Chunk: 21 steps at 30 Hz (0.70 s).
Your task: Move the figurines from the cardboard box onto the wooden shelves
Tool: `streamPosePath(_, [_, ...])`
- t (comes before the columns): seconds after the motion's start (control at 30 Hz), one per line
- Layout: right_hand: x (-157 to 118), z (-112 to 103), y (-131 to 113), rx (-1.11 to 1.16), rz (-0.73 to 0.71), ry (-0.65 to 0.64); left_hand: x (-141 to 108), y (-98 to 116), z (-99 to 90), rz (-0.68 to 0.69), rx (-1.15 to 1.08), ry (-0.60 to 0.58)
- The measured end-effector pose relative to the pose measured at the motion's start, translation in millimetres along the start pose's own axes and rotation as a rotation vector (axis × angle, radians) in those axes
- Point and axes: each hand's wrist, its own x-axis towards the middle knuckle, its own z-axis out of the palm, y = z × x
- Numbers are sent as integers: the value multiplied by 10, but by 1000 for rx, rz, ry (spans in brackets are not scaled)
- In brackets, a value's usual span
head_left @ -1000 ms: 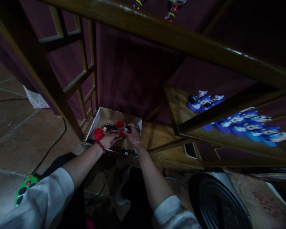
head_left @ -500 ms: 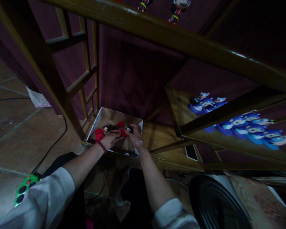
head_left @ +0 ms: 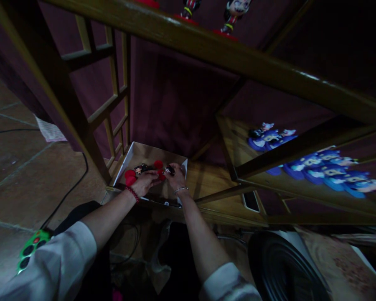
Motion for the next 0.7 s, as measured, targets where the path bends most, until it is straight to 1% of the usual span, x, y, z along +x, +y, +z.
streamPosePath(0.13, [-44,-38,-116,34,-8,-1,-51,48,25,15,-54,-45])
streamPosePath(0.33, [-107,-126,-312,148,-59,16,-171,134,58,78,-115,-120])
streamPosePath(0.5, [-167,-197,-440,167,-79,34,-278,220,78,96,-124,-165])
streamPosePath(0.7, [-225,-233,-554,164,-102,31,-329,282,80,115,-92,-189])
